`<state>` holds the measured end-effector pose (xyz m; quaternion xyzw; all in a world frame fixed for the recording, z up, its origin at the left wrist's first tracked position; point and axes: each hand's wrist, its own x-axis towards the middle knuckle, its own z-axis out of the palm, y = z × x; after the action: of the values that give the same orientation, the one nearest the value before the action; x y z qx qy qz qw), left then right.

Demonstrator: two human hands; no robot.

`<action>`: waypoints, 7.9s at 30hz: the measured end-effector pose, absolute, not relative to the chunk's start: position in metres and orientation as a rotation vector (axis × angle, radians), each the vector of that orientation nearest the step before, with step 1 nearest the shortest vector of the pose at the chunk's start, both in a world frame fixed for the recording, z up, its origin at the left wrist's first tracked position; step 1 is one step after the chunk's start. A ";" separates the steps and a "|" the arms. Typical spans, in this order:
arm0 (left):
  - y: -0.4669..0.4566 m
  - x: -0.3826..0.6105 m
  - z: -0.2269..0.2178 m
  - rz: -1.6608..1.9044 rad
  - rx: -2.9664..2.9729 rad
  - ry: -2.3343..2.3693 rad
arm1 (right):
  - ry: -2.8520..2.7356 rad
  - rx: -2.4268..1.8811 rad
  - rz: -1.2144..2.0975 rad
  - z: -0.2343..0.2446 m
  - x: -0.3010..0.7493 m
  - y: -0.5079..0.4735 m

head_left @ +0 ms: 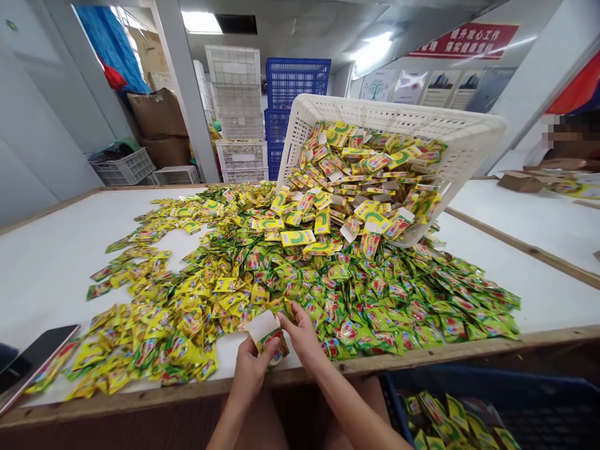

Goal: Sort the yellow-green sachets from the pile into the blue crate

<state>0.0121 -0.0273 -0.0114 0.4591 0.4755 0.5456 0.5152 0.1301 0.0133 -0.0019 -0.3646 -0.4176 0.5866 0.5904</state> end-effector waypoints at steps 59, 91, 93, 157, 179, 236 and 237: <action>0.003 0.016 -0.012 1.200 1.171 1.059 | -2.095 -1.120 0.533 0.056 0.150 0.008; -0.007 0.016 -0.008 1.127 1.148 1.020 | -2.361 -1.074 0.179 0.063 0.157 0.010; -0.007 0.016 -0.006 1.137 1.147 0.996 | -2.338 -1.055 0.163 0.059 0.154 0.012; -0.032 0.008 0.006 1.373 1.261 1.167 | -1.484 -0.976 0.851 -0.003 0.144 -0.024; -0.025 0.001 0.005 1.326 1.307 1.280 | -1.532 -1.059 0.853 0.009 0.146 -0.017; -0.037 0.007 -0.009 1.447 1.242 1.260 | -1.380 -1.006 0.924 -0.004 0.141 -0.038; -0.037 0.004 -0.010 1.424 1.303 1.270 | -1.405 -1.000 0.915 -0.004 0.142 -0.038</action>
<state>0.0037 -0.0372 -0.0098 0.5159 0.5030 0.5639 0.4036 0.1418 -0.0385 -0.0036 -0.4243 -0.5963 0.3882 0.5601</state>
